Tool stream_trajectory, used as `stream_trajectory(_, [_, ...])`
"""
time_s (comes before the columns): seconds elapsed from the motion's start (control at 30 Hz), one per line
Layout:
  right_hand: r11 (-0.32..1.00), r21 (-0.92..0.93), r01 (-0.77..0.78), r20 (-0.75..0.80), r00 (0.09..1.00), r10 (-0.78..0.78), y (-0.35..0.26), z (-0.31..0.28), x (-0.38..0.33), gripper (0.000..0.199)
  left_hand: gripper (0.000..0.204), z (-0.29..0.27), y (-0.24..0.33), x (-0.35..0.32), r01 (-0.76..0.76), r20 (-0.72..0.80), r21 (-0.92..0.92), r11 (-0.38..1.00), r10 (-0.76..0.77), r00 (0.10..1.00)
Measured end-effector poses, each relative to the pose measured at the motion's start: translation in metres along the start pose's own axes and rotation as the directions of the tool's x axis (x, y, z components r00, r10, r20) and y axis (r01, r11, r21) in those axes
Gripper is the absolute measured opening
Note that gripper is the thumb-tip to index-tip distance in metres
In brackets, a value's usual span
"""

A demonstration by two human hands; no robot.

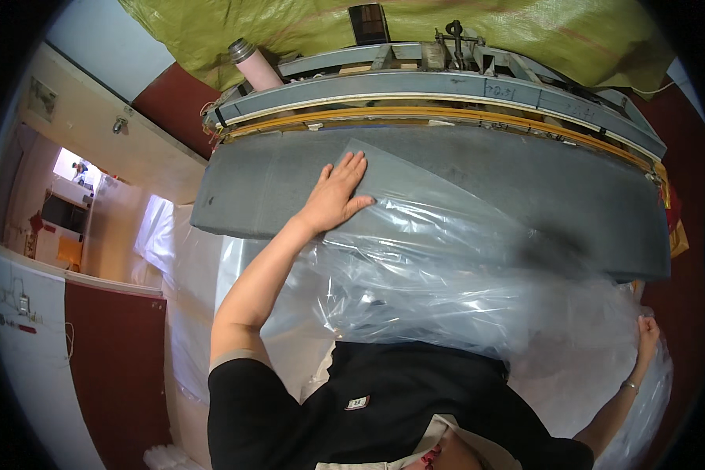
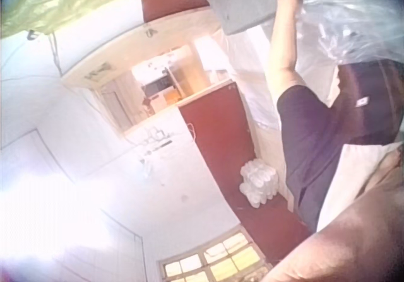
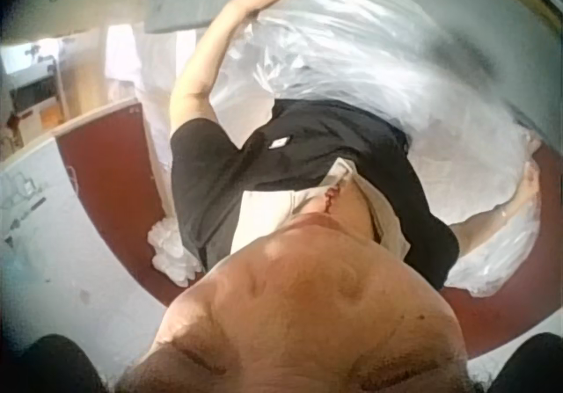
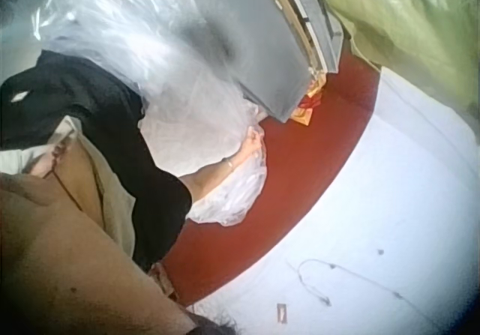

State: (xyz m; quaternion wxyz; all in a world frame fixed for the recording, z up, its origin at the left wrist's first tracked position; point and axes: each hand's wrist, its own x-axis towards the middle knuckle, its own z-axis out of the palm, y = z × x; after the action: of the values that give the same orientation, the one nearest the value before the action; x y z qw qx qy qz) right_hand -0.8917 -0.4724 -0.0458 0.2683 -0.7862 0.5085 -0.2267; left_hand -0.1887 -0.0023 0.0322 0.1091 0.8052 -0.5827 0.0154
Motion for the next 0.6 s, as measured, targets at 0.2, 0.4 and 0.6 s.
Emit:
stream_trajectory(0.2, [0.999, 0.019, 0.033, -0.063, 0.998, -0.031, -0.004, 0.007, 0.006, 0.024, 0.031, 0.009, -0.028, 0.037, -0.003, -0.301, -0.158, 0.987, -0.045, 0.952])
stream_trajectory(0.4, [0.997, 0.073, 0.018, -0.114, 0.993, -0.010, -0.020, 0.004, 0.031, 0.026, 0.016, 0.011, -0.039, 0.061, 0.311, -0.379, -0.176, 0.934, -0.356, 0.854])
stream_trajectory(0.6, [0.992, 0.062, 0.113, -0.469, 0.880, -0.071, -0.042, 0.012, 0.130, 0.031, 0.016, 0.013, -0.048, 0.075, 0.228, -0.320, -0.830, 0.509, -0.770, 0.552])
